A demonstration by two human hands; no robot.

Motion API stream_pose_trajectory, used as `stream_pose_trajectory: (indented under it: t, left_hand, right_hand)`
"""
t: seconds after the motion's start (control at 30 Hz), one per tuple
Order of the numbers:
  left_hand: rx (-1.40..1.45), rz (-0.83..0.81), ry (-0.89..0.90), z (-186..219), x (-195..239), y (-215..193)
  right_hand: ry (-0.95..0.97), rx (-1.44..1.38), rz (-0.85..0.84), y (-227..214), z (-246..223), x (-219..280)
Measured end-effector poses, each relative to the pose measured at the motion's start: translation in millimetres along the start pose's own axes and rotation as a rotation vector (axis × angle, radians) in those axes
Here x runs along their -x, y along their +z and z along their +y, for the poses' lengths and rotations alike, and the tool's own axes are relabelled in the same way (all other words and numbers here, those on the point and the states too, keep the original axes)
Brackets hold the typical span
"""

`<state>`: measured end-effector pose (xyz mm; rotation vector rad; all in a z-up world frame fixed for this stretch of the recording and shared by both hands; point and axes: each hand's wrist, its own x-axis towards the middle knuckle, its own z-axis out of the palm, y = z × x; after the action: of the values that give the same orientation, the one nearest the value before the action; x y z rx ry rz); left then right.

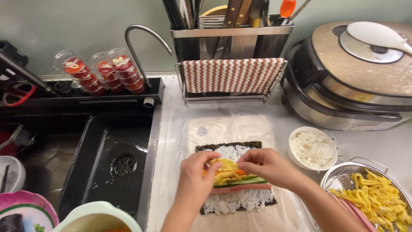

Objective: The person is preparing gimbap by spreading rice on a seaweed sheet and adding fillings like cucumber, carrots, ham, and egg strips.

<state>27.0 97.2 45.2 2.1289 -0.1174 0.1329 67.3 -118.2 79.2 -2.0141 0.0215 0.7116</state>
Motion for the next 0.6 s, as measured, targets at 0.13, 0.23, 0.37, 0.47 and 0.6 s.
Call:
stream_pose_trajectory:
  t: [0.13, 0.23, 0.37, 0.47, 0.6]
  left_hand:
    - [-0.068, 0.077, -0.059, -35.0, 16.0, -5.2]
    - [-0.121, 0.030, -0.201, -48.1, 30.5, 1.3]
    - [-0.257, 0.022, -0.240, -63.3, 37.0, 14.5]
    - [-0.322, 0.076, -0.143, -65.7, 36.3, 18.0]
    - [-0.392, 0.154, 0.065, -56.9, 33.6, 18.3]
  right_hand:
    - [-0.084, 0.039, -0.017, 29.6, 4.1, -19.6]
    - [0.002, 0.150, -0.013, 43.5, -5.7, -15.7]
    - [0.054, 0.476, 0.074, 51.9, -12.5, -8.7]
    - [0.008, 0.546, 0.124, 54.2, -1.1, -11.7]
    - [-0.025, 0.560, 0.177, 52.5, 5.6, -10.0]
